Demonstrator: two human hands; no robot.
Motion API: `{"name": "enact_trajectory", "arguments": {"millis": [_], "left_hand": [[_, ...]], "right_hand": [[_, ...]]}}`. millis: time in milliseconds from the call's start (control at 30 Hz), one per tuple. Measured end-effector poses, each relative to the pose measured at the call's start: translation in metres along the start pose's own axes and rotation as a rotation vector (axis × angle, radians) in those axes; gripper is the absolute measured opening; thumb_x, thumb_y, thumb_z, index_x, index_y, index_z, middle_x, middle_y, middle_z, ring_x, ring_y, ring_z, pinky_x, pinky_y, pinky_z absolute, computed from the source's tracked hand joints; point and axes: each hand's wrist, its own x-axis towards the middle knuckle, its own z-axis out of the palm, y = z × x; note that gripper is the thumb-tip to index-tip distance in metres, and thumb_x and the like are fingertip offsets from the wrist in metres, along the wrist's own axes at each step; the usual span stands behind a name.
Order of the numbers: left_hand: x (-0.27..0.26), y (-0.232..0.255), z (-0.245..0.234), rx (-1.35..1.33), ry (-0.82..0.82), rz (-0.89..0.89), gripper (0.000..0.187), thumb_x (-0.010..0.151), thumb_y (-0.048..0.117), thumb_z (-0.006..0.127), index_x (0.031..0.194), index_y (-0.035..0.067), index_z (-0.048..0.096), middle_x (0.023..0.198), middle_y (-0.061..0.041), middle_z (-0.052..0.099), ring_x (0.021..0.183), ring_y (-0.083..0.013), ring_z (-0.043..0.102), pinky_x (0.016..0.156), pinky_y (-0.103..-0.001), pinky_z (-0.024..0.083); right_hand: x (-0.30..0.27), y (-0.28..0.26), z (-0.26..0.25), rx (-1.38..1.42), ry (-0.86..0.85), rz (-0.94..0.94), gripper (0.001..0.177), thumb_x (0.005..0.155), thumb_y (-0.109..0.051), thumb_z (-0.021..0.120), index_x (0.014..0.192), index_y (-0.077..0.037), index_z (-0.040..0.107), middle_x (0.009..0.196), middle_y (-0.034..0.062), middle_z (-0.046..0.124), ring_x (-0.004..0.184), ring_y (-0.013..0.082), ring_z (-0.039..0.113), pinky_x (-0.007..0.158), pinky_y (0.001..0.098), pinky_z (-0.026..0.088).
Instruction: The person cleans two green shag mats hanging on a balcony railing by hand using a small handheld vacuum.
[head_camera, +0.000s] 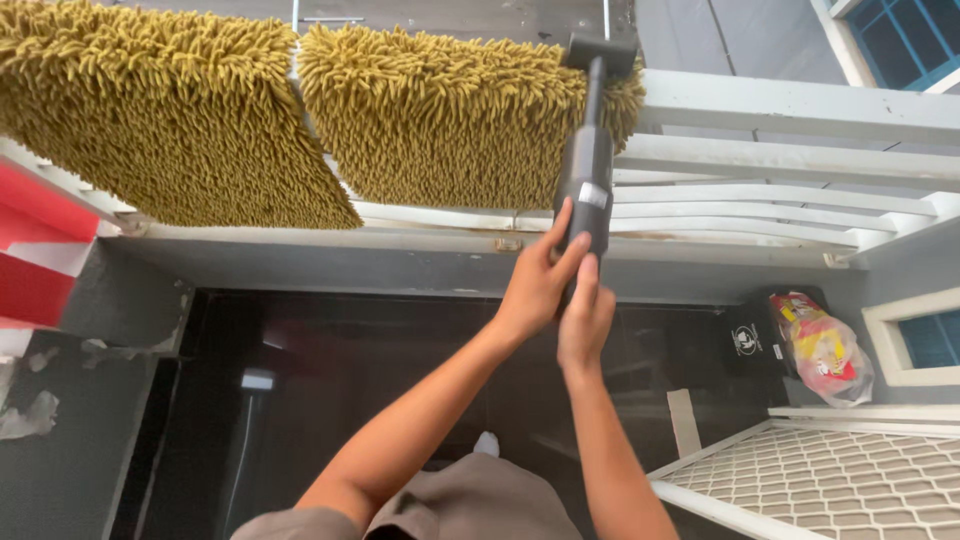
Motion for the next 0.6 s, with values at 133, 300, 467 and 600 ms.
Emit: {"name": "enact_trajectory", "arguments": {"millis": [133, 300, 467, 600], "left_hand": [[-0.047, 0.01, -0.016, 0.001, 0.009, -0.03, 0.065, 0.103, 0.027, 0.06, 0.162, 0.018, 0.034, 0.059, 0.003, 0.054, 0.054, -0.0011, 0.042, 0.044, -0.025, 0.038], [-0.038, 0.031, -0.052, -0.07, 0.074, -0.123, 0.064, 0.1, 0.027, 0.058, 0.16, 0.02, 0.036, 0.057, 0.003, 0.054, 0.047, -0.0023, 0.042, 0.039, -0.027, 0.035], [-0.047, 0.029, -0.101, -0.013, 0.243, -0.034, 0.062, 0.102, 0.027, 0.06, 0.16, 0.019, 0.04, 0.059, 0.004, 0.054, 0.051, -0.0011, 0.042, 0.043, -0.025, 0.036], [-0.058, 0.024, -0.134, -0.028, 0.338, 0.017, 0.062, 0.104, 0.027, 0.06, 0.161, 0.015, 0.04, 0.063, 0.004, 0.06, 0.056, -0.0004, 0.046, 0.046, -0.024, 0.038]], "right_hand": [[-0.042, 0.005, 0.006, 0.006, -0.028, 0.025, 0.063, 0.104, -0.046, 0.041, 0.107, 0.005, 0.076, 0.092, 0.009, 0.077, 0.08, 0.0114, 0.07, 0.062, 0.0265, 0.052], [-0.028, 0.004, 0.043, 0.004, -0.128, 0.039, 0.061, 0.105, -0.045, 0.042, 0.106, 0.004, 0.078, 0.079, 0.0084, 0.072, 0.063, 0.011, 0.062, 0.052, 0.0268, 0.046], [-0.037, 0.004, 0.093, 0.059, -0.307, -0.031, 0.057, 0.106, -0.044, 0.042, 0.106, 0.002, 0.076, 0.082, 0.0045, 0.073, 0.068, 0.0078, 0.065, 0.056, 0.0242, 0.049], [-0.048, 0.009, 0.127, 0.115, -0.411, -0.006, 0.056, 0.107, -0.042, 0.043, 0.103, 0.002, 0.076, 0.078, 0.0035, 0.071, 0.064, 0.0076, 0.062, 0.053, 0.0245, 0.046]]}}
